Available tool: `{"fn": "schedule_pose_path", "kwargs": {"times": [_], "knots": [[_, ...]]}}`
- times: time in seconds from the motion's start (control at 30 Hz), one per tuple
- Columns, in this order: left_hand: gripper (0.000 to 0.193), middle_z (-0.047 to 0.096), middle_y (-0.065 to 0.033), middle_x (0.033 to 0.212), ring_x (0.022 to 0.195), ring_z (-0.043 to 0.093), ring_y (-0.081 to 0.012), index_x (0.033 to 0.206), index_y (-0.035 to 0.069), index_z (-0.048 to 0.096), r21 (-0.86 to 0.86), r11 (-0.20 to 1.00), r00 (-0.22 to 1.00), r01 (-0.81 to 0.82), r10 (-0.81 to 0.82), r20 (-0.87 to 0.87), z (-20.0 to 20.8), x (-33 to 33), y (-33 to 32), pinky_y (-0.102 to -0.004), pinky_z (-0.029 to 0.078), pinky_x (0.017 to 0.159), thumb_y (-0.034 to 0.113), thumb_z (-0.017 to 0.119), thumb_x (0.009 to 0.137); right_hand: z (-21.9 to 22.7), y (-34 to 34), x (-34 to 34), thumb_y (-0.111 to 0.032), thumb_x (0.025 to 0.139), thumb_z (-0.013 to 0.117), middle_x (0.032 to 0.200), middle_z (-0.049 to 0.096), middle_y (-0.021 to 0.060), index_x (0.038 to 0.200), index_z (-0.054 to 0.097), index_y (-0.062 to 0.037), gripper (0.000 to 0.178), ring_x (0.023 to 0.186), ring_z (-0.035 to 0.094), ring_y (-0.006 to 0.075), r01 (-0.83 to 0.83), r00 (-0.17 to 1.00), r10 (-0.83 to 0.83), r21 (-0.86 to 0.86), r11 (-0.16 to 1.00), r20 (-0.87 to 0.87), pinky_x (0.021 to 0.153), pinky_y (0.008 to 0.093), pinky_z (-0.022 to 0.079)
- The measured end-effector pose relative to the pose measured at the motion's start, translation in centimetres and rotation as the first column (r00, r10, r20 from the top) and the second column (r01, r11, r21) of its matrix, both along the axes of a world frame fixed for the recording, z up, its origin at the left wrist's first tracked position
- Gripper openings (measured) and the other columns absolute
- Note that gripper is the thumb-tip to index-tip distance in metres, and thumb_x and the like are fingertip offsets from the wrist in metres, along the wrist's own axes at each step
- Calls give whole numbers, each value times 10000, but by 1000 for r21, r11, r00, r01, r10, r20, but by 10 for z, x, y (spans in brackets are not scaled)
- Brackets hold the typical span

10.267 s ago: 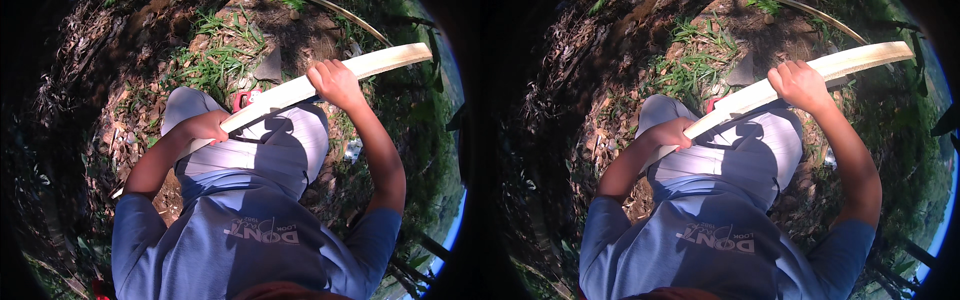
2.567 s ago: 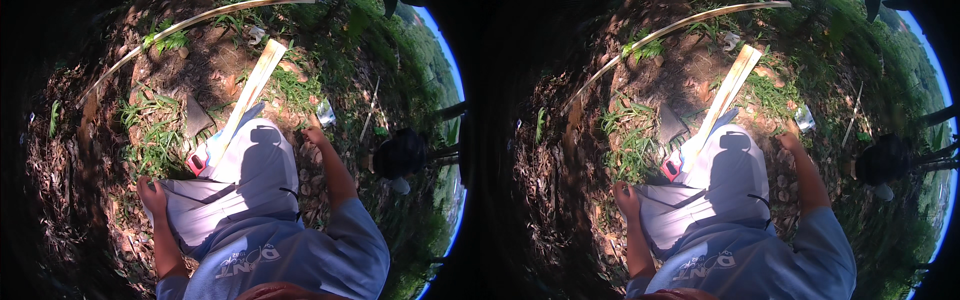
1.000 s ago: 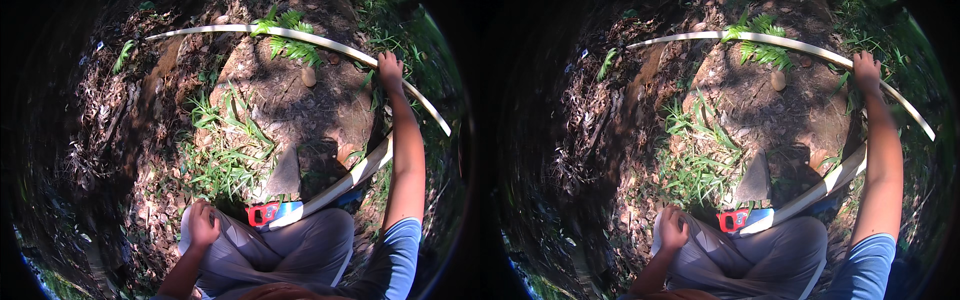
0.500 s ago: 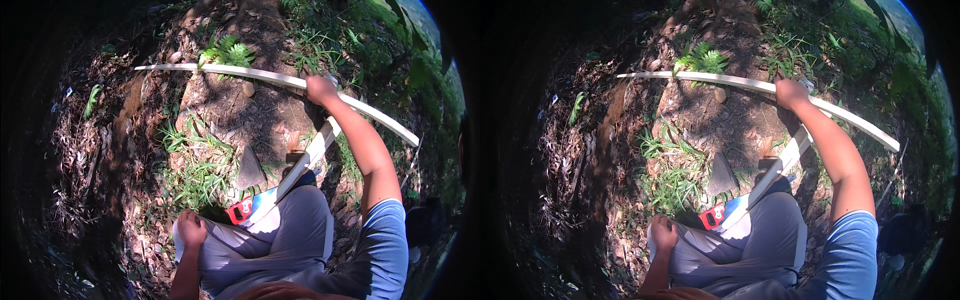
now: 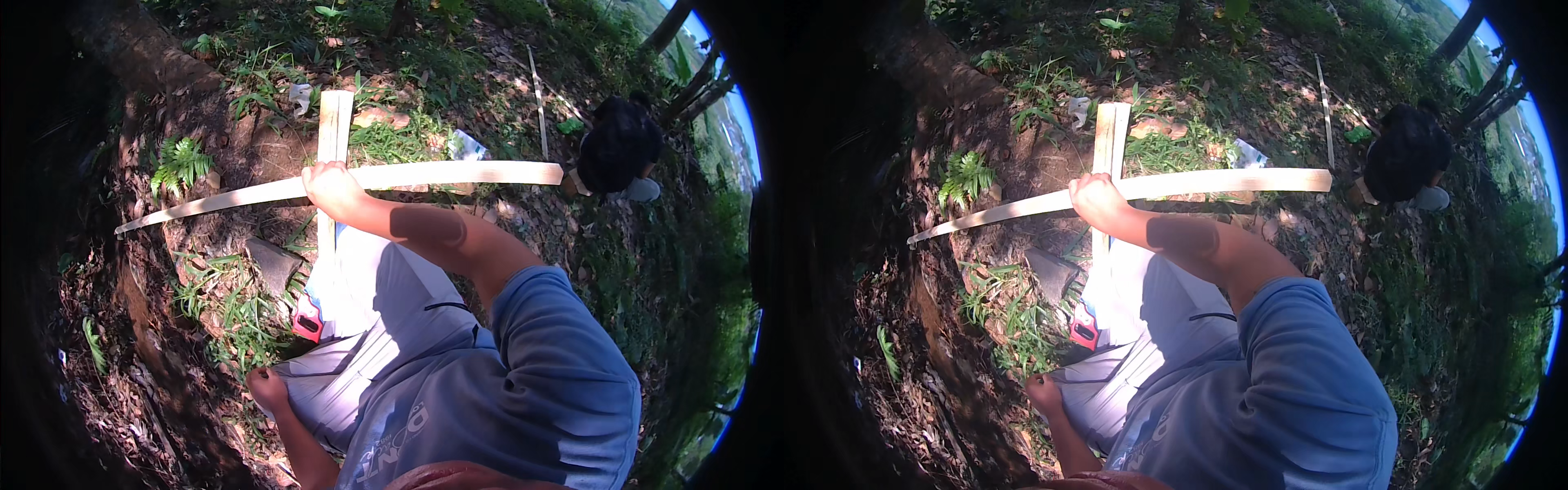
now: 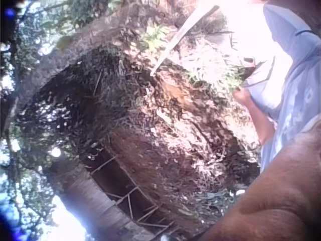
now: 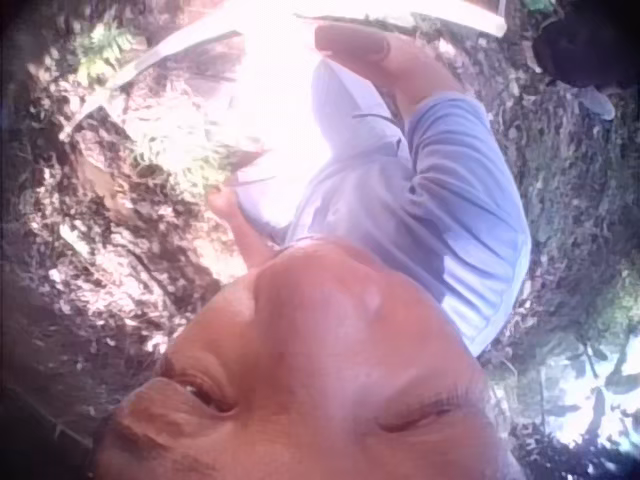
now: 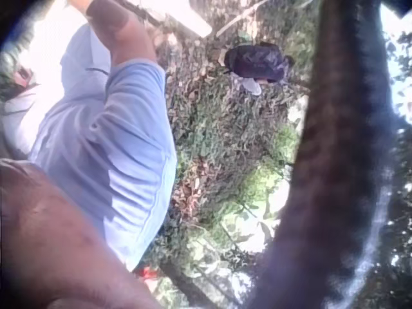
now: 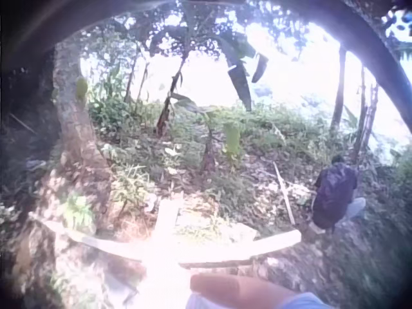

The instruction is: The person sits on the ground and uses a red hand saw to cut thin wooden strips. They hold the wood with one hand and saw with the other, occasionally adjusting the wood's position to continue cutting.

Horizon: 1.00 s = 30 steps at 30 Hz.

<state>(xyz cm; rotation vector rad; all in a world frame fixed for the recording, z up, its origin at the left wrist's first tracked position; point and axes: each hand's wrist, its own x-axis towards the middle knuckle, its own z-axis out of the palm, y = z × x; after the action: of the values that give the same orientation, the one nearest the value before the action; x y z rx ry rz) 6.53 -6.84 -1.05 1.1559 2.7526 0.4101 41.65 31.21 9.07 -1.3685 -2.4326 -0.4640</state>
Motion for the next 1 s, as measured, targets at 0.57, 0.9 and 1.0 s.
{"fn": "schedule_pose_path", "kwargs": {"times": [0.57, 0.9, 1.0], "knots": [[182, 707, -162, 999, 1016, 677, -392, 929, 25, 724, 135, 990, 994, 34, -19, -109, 10, 8, -17, -519, 539, 945, 201, 753, 894, -23, -117, 227, -82, 888, 609, 998, 578, 165, 1031, 556, -40, 159, 967, 592, 379, 74, 975, -100, -133, 988, -198, 816, 483, 486], [167, 710, -57, 1079, 994, 678, -122, 1143, 15, 671, 587, 803, 864, -100, -223, 452, 23, -3, 46, -291, 535, 912, 34, 733, 989, -44, -163, 282, -41, 959, 576, 944, 612, 171, 1067, 568, -52, 109, 890, 633, 413, 351, 917, -368, -128, 928, -156, 764, 535, 481], [254, 720, -43, 1174, 1088, 702, -157, 1251, 32, 643, 528, 756, 492, -386, -316, 811, 27, 11, 135, -300, 509, 1010, 188, 698, 1058, -37, -175, 290, -81, 918, 678, 928, 689, 206, 1095, 565, -49, 212, 887, 695, 462, 321, 929, -337, -118, 940, -154, 757, 573, 531]]}}
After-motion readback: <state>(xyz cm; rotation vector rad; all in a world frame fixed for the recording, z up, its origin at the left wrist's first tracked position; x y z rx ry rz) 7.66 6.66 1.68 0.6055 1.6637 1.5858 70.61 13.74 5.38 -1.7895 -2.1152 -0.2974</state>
